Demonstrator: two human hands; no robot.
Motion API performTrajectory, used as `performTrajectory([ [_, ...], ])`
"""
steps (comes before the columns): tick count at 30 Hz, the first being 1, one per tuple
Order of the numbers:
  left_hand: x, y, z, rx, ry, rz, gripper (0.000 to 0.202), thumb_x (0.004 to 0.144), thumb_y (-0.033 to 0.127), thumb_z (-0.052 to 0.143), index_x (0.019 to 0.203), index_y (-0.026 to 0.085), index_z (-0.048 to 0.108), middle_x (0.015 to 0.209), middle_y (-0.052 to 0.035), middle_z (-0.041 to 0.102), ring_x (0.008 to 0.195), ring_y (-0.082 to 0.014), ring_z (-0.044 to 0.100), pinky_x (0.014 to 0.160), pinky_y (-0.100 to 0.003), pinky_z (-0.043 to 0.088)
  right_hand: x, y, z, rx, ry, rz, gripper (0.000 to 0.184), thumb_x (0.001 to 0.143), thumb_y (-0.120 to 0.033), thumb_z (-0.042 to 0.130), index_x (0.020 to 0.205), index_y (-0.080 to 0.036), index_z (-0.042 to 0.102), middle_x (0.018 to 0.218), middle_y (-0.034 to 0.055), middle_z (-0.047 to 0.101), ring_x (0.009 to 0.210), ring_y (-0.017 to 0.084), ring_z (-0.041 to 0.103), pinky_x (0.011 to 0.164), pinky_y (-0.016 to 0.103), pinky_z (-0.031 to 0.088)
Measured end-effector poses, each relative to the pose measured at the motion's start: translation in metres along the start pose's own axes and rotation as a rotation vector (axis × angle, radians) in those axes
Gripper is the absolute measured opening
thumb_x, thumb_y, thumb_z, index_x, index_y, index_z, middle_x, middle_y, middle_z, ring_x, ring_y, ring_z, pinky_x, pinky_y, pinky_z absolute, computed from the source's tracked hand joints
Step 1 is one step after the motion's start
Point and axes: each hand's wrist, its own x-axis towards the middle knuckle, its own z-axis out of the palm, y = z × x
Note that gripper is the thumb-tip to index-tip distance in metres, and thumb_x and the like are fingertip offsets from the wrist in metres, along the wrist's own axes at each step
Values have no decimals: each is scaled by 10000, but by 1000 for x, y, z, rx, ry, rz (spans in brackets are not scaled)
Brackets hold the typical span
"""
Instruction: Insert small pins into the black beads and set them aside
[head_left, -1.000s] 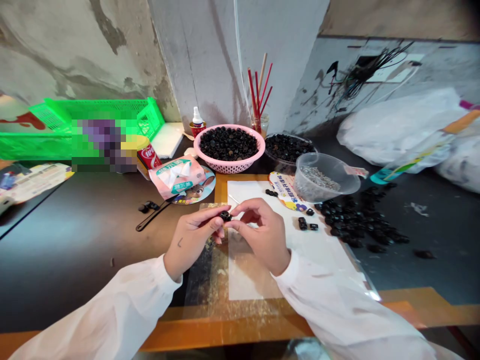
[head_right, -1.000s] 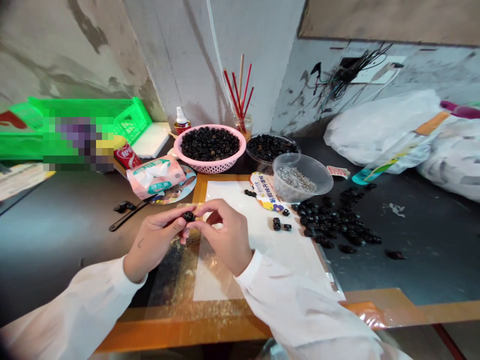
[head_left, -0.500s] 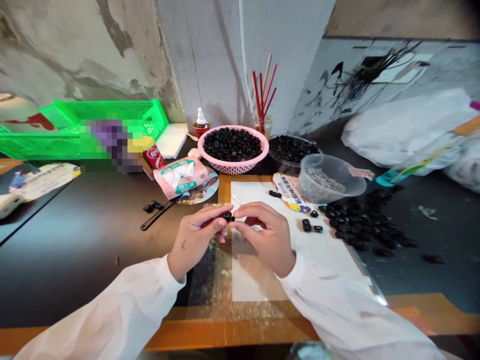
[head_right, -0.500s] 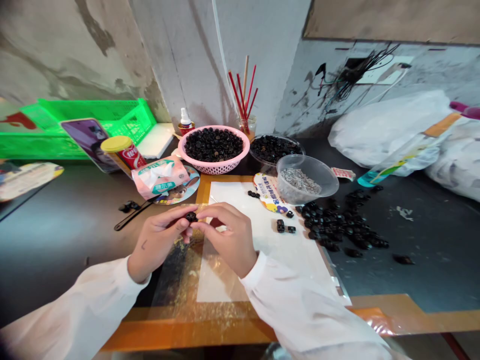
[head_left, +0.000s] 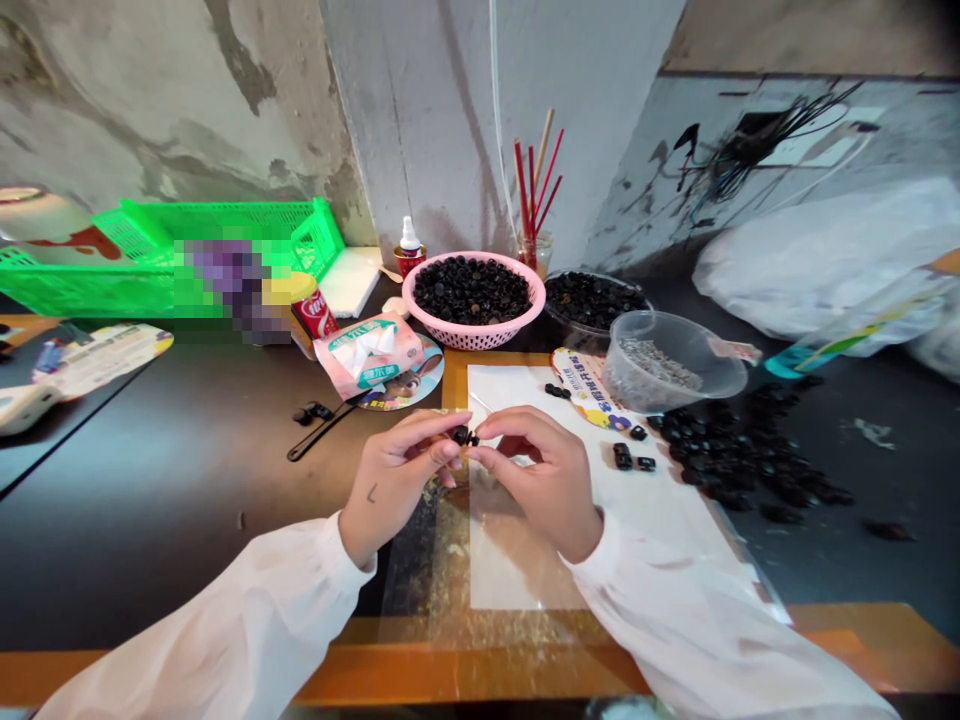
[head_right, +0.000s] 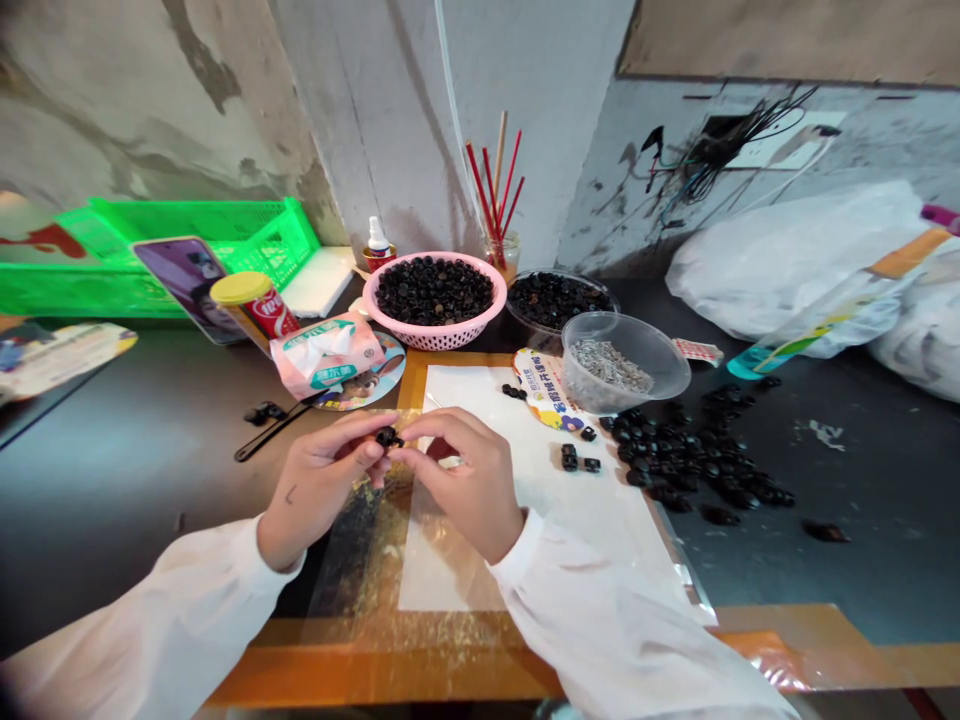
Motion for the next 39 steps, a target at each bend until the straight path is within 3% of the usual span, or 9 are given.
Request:
performTrajectory([
  [14,0,3,2,-5,0,-44,275,745,356,823,965,192,826,808,-60,733,502,-85,583,460,-210,537,1,-3,0,69,16,-6,105,788,-163,797,804,-259,758,860,30,751,797,174,697,634,264,570],
  [21,-2,-2,3,-45,6,-118,334,742,386,823,1003,178,818,764,-69,749,548,-122,627,473,-231,554,-3,-3,2,110,54,164,154,763,-256,826,868,-243,714,858,4,745,568,109,604,549,242,519],
  [24,-2,-3,4,-95,-2,-147,334,737,376,832,1009,181,818,757,-68,756,547,-122,632,481,-231,558,-4,-4,2,118,51,153,132,763,-245,827,842,-242,721,874,12,745,595,117,613,567,251,527],
  [29,-3,-2,5,-164,-11,-171,334,721,375,851,992,182,820,699,-55,740,558,-123,639,480,-212,553,-2,-2,1,150,38,67,93,781,-188,810,793,-261,753,872,24,736,807,171,687,649,267,569],
  [39,-3,-2,5,-157,-51,-177,366,736,403,840,1017,170,814,644,-44,717,537,-113,623,471,-199,544,-1,-4,0,160,31,85,92,777,-197,822,785,-255,752,847,24,721,788,162,682,642,261,570],
])
